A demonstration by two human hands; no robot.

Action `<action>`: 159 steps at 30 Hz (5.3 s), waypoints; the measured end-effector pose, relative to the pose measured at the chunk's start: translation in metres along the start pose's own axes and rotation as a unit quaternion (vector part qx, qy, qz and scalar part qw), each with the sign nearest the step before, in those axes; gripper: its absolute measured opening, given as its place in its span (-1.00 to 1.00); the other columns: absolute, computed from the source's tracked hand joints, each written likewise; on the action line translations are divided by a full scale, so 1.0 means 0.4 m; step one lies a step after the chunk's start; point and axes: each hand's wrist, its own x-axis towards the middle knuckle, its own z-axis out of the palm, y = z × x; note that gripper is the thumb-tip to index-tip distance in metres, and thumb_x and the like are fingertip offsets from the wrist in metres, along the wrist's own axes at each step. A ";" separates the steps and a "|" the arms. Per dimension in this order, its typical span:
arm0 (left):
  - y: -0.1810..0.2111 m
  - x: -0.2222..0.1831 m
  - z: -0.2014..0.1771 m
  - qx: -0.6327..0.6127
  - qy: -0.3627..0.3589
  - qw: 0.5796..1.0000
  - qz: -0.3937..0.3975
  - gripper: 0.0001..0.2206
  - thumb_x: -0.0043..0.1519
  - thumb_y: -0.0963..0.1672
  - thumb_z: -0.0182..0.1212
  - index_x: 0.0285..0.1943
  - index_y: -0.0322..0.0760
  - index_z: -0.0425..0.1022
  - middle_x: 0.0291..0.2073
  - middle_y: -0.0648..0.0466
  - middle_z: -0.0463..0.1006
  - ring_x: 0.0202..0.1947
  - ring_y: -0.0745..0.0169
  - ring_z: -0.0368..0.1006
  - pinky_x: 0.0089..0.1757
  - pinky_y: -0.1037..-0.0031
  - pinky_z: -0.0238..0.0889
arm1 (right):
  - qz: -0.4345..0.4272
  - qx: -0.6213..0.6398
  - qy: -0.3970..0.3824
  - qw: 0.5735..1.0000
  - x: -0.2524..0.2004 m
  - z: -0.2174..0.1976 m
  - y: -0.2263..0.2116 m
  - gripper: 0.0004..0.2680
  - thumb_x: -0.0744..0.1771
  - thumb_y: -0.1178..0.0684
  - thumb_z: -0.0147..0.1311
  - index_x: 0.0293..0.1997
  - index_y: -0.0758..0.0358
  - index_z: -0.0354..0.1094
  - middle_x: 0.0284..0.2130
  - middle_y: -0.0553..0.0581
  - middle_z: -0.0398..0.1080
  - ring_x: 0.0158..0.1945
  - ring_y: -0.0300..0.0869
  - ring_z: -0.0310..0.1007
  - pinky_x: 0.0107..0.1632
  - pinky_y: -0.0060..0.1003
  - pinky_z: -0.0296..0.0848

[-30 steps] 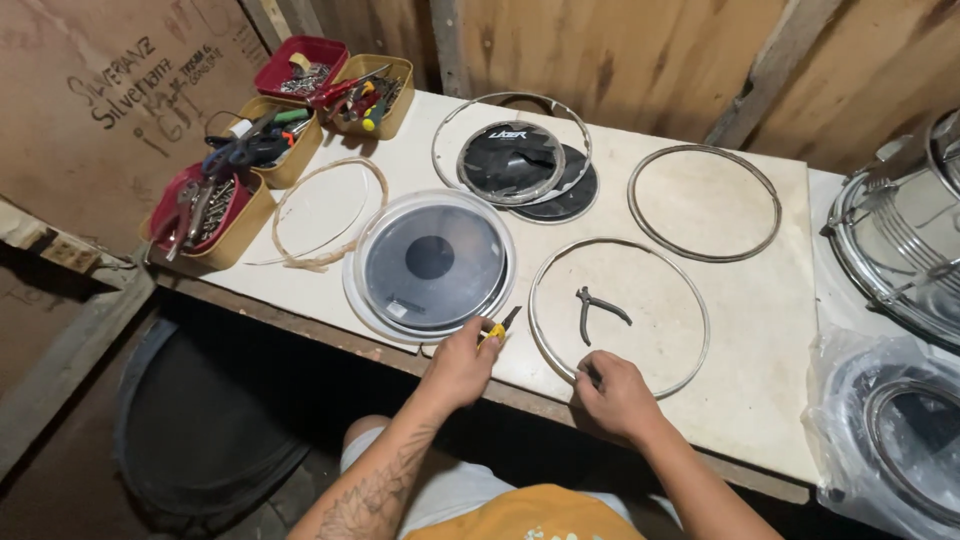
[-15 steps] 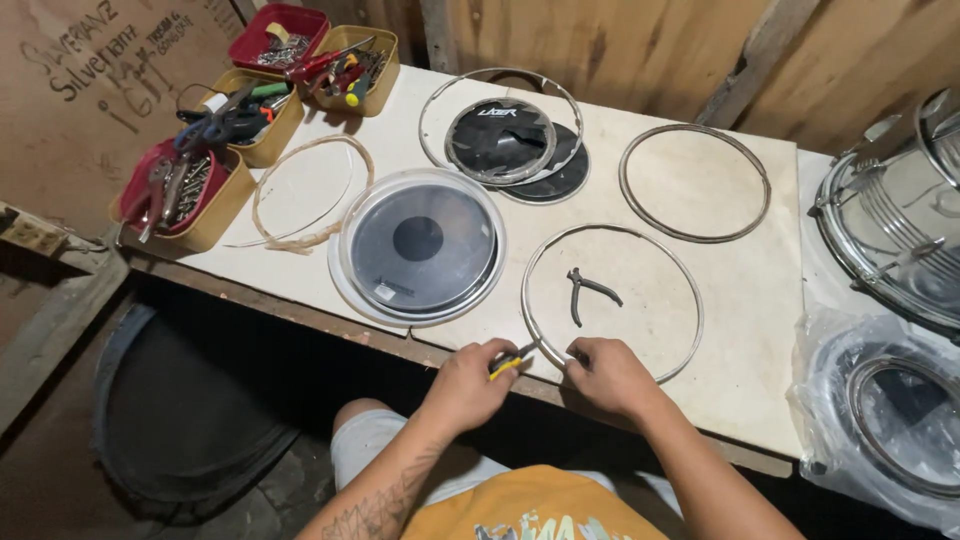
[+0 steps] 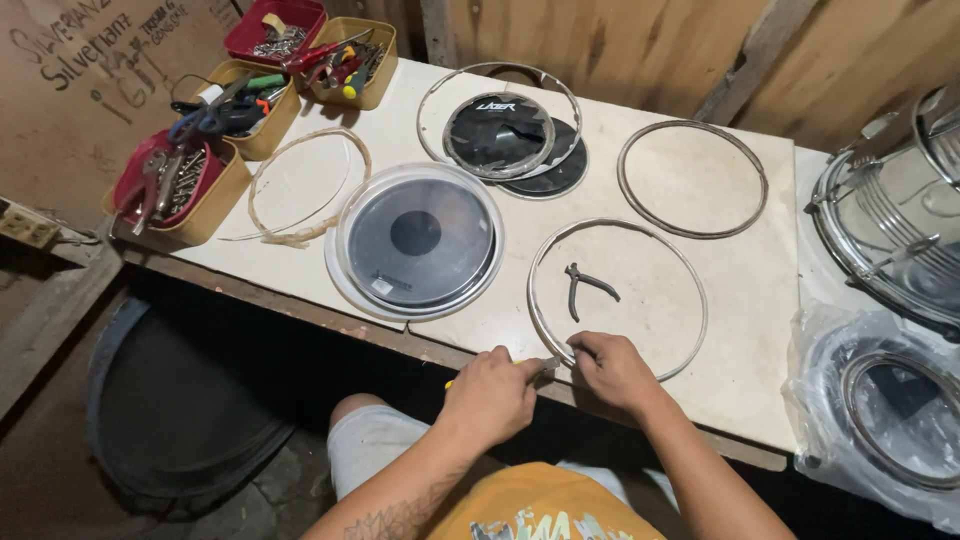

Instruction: Cleaning and adjusting drum components including hoops and heads on a repair bench

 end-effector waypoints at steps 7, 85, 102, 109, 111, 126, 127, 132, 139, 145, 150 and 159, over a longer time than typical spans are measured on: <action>0.028 0.019 -0.004 0.015 -0.003 1.000 0.022 -0.63 0.18 -0.10 0.02 0.14 0.12 0.57 -0.27 -0.21 0.47 -0.20 -0.35 0.46 -0.16 -0.06 0.35 | -0.046 -0.017 0.028 0.998 0.010 0.024 0.043 -0.78 0.31 0.14 -0.08 -0.07 0.13 0.52 -0.22 0.05 0.64 -0.16 -0.09 0.61 -0.01 -0.24 0.47; 0.072 0.099 -0.110 0.073 -0.059 0.994 0.048 -0.68 0.20 -0.08 -0.01 -0.06 -0.24 0.66 -0.25 -0.32 0.54 -0.14 -0.54 0.57 -0.08 -0.09 0.45 | -0.013 -0.036 0.014 0.999 0.029 0.029 0.071 -0.91 0.33 0.04 0.01 -0.19 0.16 0.36 -0.35 0.20 0.47 -0.14 0.14 0.57 -0.06 -0.01 0.54; -0.029 -0.007 -0.141 -0.027 -0.101 0.990 -0.092 -0.60 0.24 -0.05 0.01 0.26 0.17 0.56 -0.08 -0.24 0.55 0.01 -0.41 0.50 0.05 -0.01 0.35 | -0.044 -0.031 -0.029 0.998 0.013 -0.019 -0.015 -0.75 0.32 -0.02 0.02 0.06 0.16 0.48 -0.14 0.23 0.55 -0.01 0.12 0.54 0.09 -0.04 0.45; -0.056 0.002 -0.057 -0.025 -0.059 0.996 -0.068 -0.59 0.25 -0.04 0.02 0.31 0.18 0.49 -0.08 -0.22 0.51 -0.02 -0.37 0.46 0.03 -0.05 0.30 | 0.050 -0.101 -0.116 0.987 0.004 -0.070 -0.113 -0.85 0.30 -0.03 -0.02 -0.36 0.17 0.42 -0.42 0.20 0.51 -0.30 0.06 0.45 -0.19 -0.11 0.36; -0.054 0.006 -0.037 -0.028 -0.031 0.998 -0.043 -0.60 0.26 -0.05 0.03 0.31 0.15 0.47 -0.13 -0.24 0.49 -0.07 -0.38 0.45 -0.02 -0.07 0.30 | 0.032 -0.121 -0.124 0.984 0.003 -0.066 -0.118 -0.84 0.31 -0.04 -0.03 -0.38 0.18 0.38 -0.41 0.21 0.49 -0.28 0.08 0.45 -0.18 -0.08 0.36; -0.035 0.005 0.025 0.009 0.005 1.000 0.000 -0.66 0.16 -0.08 0.08 0.13 -0.02 0.54 -0.24 -0.25 0.47 -0.19 -0.41 0.46 -0.16 -0.11 0.37 | -0.002 -0.062 -0.004 0.998 -0.021 0.014 -0.013 -0.83 0.30 0.02 -0.06 -0.15 0.16 0.45 -0.26 0.15 0.57 -0.15 0.07 0.53 -0.06 -0.10 0.42; -0.032 0.009 0.021 0.011 0.001 1.000 0.001 -0.67 0.16 -0.08 0.08 0.11 -0.03 0.53 -0.24 -0.25 0.47 -0.17 -0.40 0.46 -0.15 -0.10 0.37 | -0.034 -0.029 0.027 0.999 -0.021 0.016 -0.003 -0.83 0.30 0.05 -0.03 -0.12 0.17 0.48 -0.25 0.12 0.57 -0.14 0.00 0.55 -0.02 -0.17 0.45; -0.012 0.022 0.022 0.023 0.010 1.000 0.016 -0.68 0.15 -0.08 0.07 0.08 -0.09 0.54 -0.27 -0.25 0.46 -0.21 -0.42 0.46 -0.19 -0.13 0.36 | -0.077 -0.015 0.058 0.995 -0.007 0.034 0.052 -0.82 0.30 0.09 0.01 -0.08 0.17 0.51 -0.18 0.07 0.60 -0.10 -0.05 0.58 0.04 -0.22 0.48; 0.036 0.040 0.001 0.032 -0.023 0.999 0.002 -0.69 0.18 -0.09 0.02 0.06 -0.10 0.56 -0.23 -0.24 0.48 -0.23 -0.41 0.47 -0.19 -0.11 0.37 | -0.068 -0.023 0.055 0.996 0.006 0.018 0.026 -0.89 0.34 0.04 0.05 -0.17 0.12 0.51 -0.30 0.08 0.54 -0.21 -0.04 0.54 -0.08 -0.19 0.45; 0.054 0.061 0.005 0.039 -0.027 0.999 0.003 -0.68 0.19 -0.11 0.02 0.08 0.02 0.58 -0.21 -0.23 0.51 -0.25 -0.41 0.50 -0.17 -0.06 0.36 | -0.049 -0.024 0.069 0.996 0.008 0.037 0.038 -0.89 0.35 0.06 0.00 -0.20 0.17 0.46 -0.35 0.13 0.47 -0.26 0.01 0.49 -0.13 -0.12 0.44; 0.070 0.071 -0.033 0.034 -0.052 0.998 0.030 -0.66 0.20 -0.12 -0.04 0.01 -0.30 0.62 -0.27 -0.31 0.52 -0.22 -0.48 0.58 -0.14 -0.06 0.48 | -0.076 -0.076 0.091 0.990 0.013 0.064 0.083 -0.89 0.37 -0.02 0.02 -0.11 0.04 0.46 -0.43 0.12 0.43 -0.24 0.06 0.58 -0.14 -0.07 0.59; 0.059 0.100 0.002 0.035 -0.056 0.997 0.031 -0.66 0.23 -0.06 -0.03 -0.07 -0.30 0.64 -0.28 -0.33 0.52 -0.23 -0.52 0.59 -0.16 -0.08 0.48 | -0.086 -0.076 0.097 0.989 0.015 0.066 0.092 -0.90 0.37 -0.01 0.03 -0.12 0.04 0.44 -0.45 0.10 0.39 -0.28 0.05 0.57 -0.18 -0.08 0.58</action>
